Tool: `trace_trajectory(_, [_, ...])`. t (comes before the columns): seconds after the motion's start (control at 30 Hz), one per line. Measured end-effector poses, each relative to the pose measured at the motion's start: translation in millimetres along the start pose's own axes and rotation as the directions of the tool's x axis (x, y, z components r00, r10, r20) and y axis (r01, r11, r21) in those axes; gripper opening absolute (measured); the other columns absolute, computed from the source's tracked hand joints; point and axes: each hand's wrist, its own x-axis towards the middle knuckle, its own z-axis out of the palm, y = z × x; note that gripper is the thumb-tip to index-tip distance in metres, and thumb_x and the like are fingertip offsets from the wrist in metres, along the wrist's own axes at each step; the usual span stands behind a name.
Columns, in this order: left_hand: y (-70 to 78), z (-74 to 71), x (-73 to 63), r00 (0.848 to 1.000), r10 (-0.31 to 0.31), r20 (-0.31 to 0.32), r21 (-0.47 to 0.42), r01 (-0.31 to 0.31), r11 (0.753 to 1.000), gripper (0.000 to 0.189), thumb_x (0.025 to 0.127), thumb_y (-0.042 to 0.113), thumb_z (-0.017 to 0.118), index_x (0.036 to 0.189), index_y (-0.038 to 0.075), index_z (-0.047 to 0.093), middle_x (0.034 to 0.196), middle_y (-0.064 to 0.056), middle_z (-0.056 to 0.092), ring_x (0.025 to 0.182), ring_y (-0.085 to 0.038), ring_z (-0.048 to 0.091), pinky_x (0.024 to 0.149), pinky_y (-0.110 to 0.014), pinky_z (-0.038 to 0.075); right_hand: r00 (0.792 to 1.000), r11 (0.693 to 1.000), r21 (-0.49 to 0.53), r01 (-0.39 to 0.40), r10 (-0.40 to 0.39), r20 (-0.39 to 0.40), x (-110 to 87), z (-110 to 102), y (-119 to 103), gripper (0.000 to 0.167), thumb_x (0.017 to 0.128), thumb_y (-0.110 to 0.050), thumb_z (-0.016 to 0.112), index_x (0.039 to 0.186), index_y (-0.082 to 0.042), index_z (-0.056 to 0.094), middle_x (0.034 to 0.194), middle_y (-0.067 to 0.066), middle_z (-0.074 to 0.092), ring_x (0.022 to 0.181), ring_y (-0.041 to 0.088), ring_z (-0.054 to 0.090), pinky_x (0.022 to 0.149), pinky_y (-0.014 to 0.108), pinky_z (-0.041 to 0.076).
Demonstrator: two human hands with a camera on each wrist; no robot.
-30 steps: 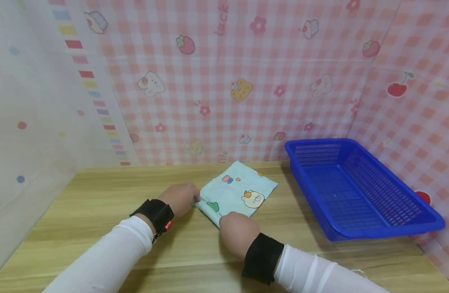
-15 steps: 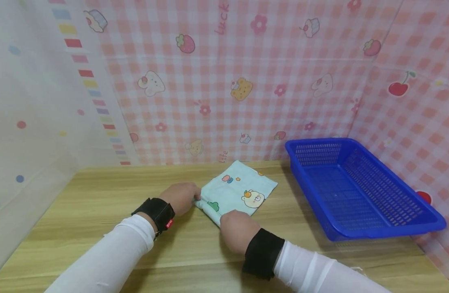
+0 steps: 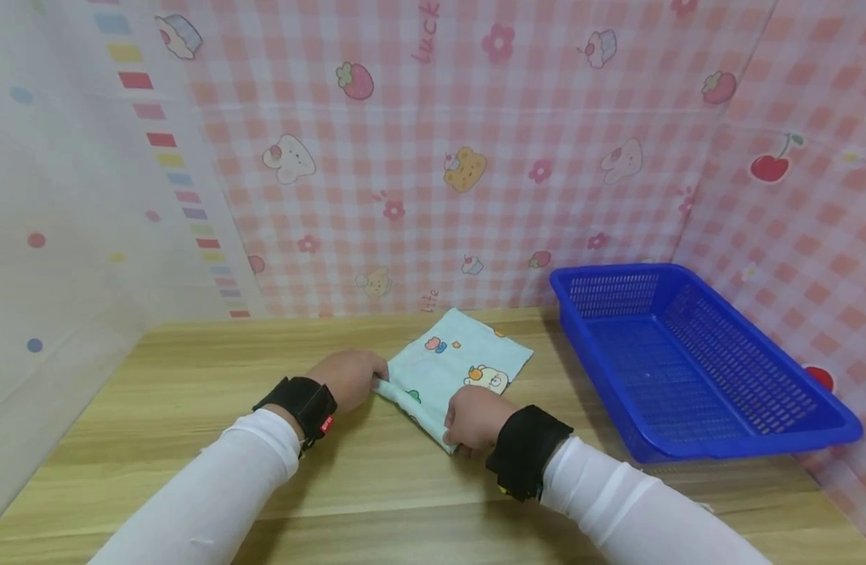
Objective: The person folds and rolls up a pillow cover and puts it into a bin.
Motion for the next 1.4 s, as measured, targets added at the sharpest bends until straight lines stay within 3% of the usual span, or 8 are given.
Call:
trace_trajectory(0.2, [7.6,-3.5,1.6,1.000,-0.015,0.000,0.028,0.015,1.000,0.027,0.098,-0.003,0.059,0.108,0.013,0.079,0.111,-0.004,0.076,0.098,-0.019,0.068,0.095,-0.042,0.058,0.997,0.992,0.098,-0.080,0.077,0.031,-1.8,-8.0,4.8,0.020,0.096,-0.018,0.078,0.082,-0.008,0.067,0.069,0.003,0.068,0.061,0.014,0.063,0.057,0.025,0.050])
trace_trajectory(0.37, [13.2,-4.2,2.6,0.998,-0.068,-0.016,0.020,0.068,0.997,0.028,0.097,-0.002,0.057,0.105,0.012,0.081,0.112,-0.006,0.076,0.093,-0.018,0.066,0.089,-0.039,0.058,0.999,0.998,0.065,-0.028,0.031,-0.040,-4.9,-3.4,4.8,0.024,0.093,-0.019,0.081,0.078,-0.010,0.063,0.067,0.000,0.060,0.061,0.015,0.054,0.056,0.025,0.042])
trace_trajectory(0.53, [13.1,-1.2,2.1,0.991,-0.082,-0.107,0.006,0.083,0.997,0.025,0.096,-0.001,0.060,0.091,0.014,0.080,0.097,-0.001,0.076,0.081,-0.016,0.063,0.078,-0.035,0.057,0.973,0.985,-0.103,0.135,-0.152,-0.175,-12.6,10.3,-4.0,0.018,0.092,-0.009,0.077,0.080,-0.011,0.065,0.071,-0.001,0.059,0.066,0.016,0.053,0.063,0.028,0.044])
trace_trajectory(0.7, [9.5,3.4,-3.4,0.990,0.033,-0.136,0.107,-0.018,0.994,0.023,0.090,-0.005,0.068,0.089,0.013,0.081,0.090,-0.003,0.071,0.078,-0.016,0.062,0.073,-0.034,0.056,0.923,0.887,-0.430,0.170,-0.296,-0.244,-24.5,25.2,-12.7,0.008,0.096,-0.008,0.069,0.089,-0.010,0.068,0.075,-0.001,0.061,0.067,0.013,0.052,0.066,0.030,0.052])
trace_trajectory(0.77, [7.6,4.0,-6.0,0.990,0.069,-0.121,0.126,-0.053,0.991,0.024,0.088,-0.007,0.069,0.094,0.012,0.082,0.094,-0.004,0.069,0.081,-0.018,0.064,0.075,-0.035,0.057,0.912,0.850,-0.500,0.164,-0.324,-0.251,-28.6,29.6,-15.2,0.007,0.097,-0.010,0.068,0.090,-0.009,0.067,0.076,0.001,0.060,0.067,0.012,0.052,0.063,0.031,0.053])
trace_trajectory(0.83, [5.3,4.4,-7.1,0.989,0.093,-0.112,0.126,-0.078,0.989,0.024,0.087,-0.007,0.070,0.098,0.010,0.082,0.098,-0.006,0.068,0.085,-0.021,0.067,0.079,-0.036,0.059,0.912,0.844,-0.513,0.156,-0.322,-0.253,-30.6,31.2,-16.5,0.006,0.097,-0.011,0.069,0.091,-0.009,0.068,0.077,0.001,0.060,0.067,0.012,0.052,0.062,0.031,0.053])
trace_trajectory(1.17, [5.8,4.3,-4.8,0.994,0.071,-0.085,0.082,-0.064,0.995,0.022,0.092,-0.006,0.067,0.104,0.010,0.077,0.106,-0.005,0.068,0.093,-0.024,0.069,0.090,-0.039,0.059,0.925,0.880,-0.438,0.182,-0.304,-0.228,-22.3,27.7,-9.8,0.005,0.095,-0.007,0.069,0.097,-0.004,0.066,0.079,0.003,0.060,0.070,0.014,0.051,0.072,0.033,0.054])
trace_trajectory(1.4, [-0.4,5.5,-3.1,0.994,0.086,-0.062,0.045,-0.084,0.995,0.017,0.100,0.000,0.063,0.104,0.013,0.073,0.108,-0.003,0.067,0.095,-0.019,0.065,0.093,-0.038,0.057,0.963,0.958,-0.234,0.164,-0.207,-0.173,-12.8,19.8,-1.2,0.002,0.092,-0.003,0.065,0.094,-0.004,0.064,0.078,0.002,0.059,0.069,0.017,0.052,0.068,0.032,0.049])
